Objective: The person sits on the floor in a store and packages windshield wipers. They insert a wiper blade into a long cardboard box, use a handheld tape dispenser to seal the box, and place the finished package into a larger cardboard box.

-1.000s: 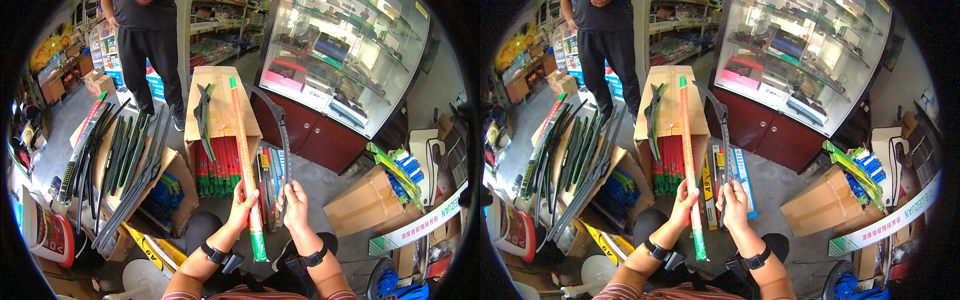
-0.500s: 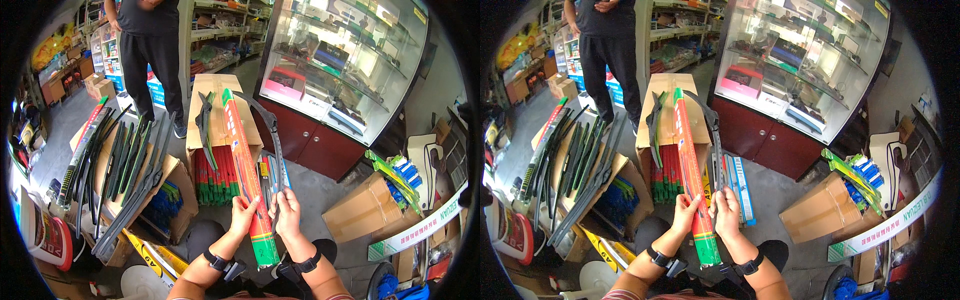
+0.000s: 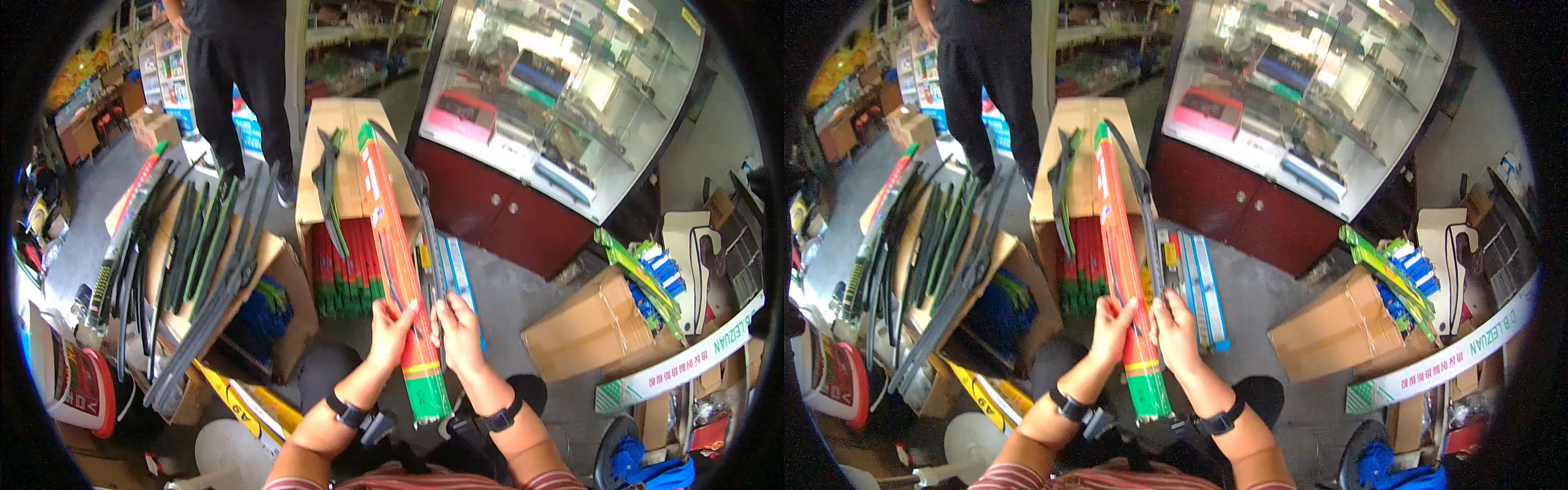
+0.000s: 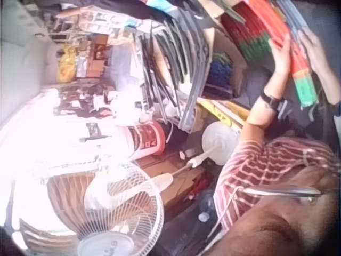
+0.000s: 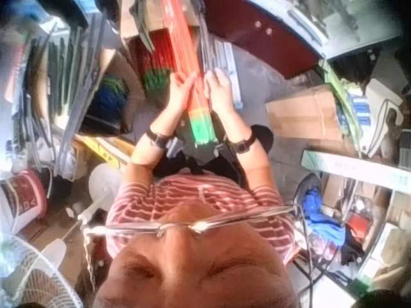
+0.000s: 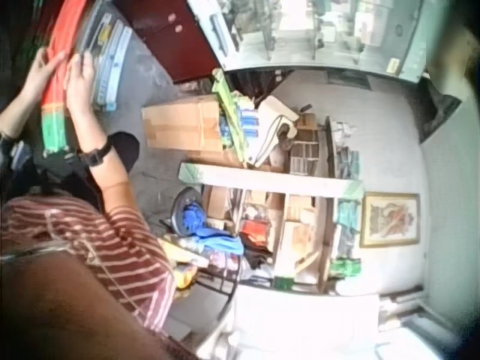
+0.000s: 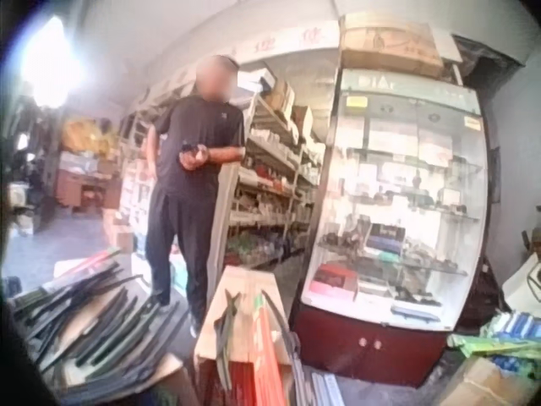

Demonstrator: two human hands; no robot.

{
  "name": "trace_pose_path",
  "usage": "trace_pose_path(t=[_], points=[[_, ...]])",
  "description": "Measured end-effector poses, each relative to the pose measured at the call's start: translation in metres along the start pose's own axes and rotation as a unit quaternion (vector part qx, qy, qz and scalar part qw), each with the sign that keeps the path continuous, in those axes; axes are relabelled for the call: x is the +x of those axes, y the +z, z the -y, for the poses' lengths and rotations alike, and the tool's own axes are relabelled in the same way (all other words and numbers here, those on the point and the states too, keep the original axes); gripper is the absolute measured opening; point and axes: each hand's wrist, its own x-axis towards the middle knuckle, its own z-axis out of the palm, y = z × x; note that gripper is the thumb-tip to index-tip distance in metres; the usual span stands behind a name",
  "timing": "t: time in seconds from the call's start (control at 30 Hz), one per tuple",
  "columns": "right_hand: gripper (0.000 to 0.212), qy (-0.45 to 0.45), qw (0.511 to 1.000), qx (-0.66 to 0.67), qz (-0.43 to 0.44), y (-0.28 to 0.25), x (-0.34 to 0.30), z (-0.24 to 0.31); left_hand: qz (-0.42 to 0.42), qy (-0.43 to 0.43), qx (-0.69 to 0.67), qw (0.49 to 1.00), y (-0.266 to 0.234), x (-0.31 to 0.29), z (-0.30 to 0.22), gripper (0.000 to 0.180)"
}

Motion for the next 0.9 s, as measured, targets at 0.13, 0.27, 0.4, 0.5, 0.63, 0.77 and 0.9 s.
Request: trace_pose_path(t=[0.13, 0.27, 0.4, 0.5, 0.63, 0.77, 0.9], points=[[0.019, 0.052, 0.995, -0.086, 0.004, -0.007, 0.001, 0.002, 0.083, -0.061, -0.089, 0.991, 0.013, -0.011, -0.031, 0.038], [0.02, 0.036, 0.981, -0.184, 0.045, -0.013, 0.007, 0.007, 0.028, 0.032, -0.054, 0.998, 0.004, 0.002, -0.012, 0.036], [0.025, 0.02, 0.97, -0.237, 0.06, -0.019, 0.011, 0.005, 0.024, -0.006, -0.019, 1.0, 0.009, -0.002, -0.021, 0.035], [0.028, -0.04, 0.94, -0.334, 0.057, -0.026, 0.018, -0.008, 0.028, -0.003, -0.036, 0.999, 0.008, -0.002, -0.019, 0.037], [0.029, -0.043, 0.932, -0.356, 0.05, -0.021, 0.015, -0.006, 0.029, -0.006, -0.015, 0.999, 0.002, 0.002, -0.015, 0.037], [0.028, -0.031, 0.925, -0.377, 0.041, -0.019, 0.014, -0.005, 0.031, -0.004, -0.023, 0.999, 0.004, 0.002, -0.015, 0.037], [0.026, -0.08, 0.916, -0.392, 0.024, -0.017, 0.013, -0.011, 0.03, 0.002, -0.026, 0.999, 0.004, 0.002, -0.014, 0.036]])
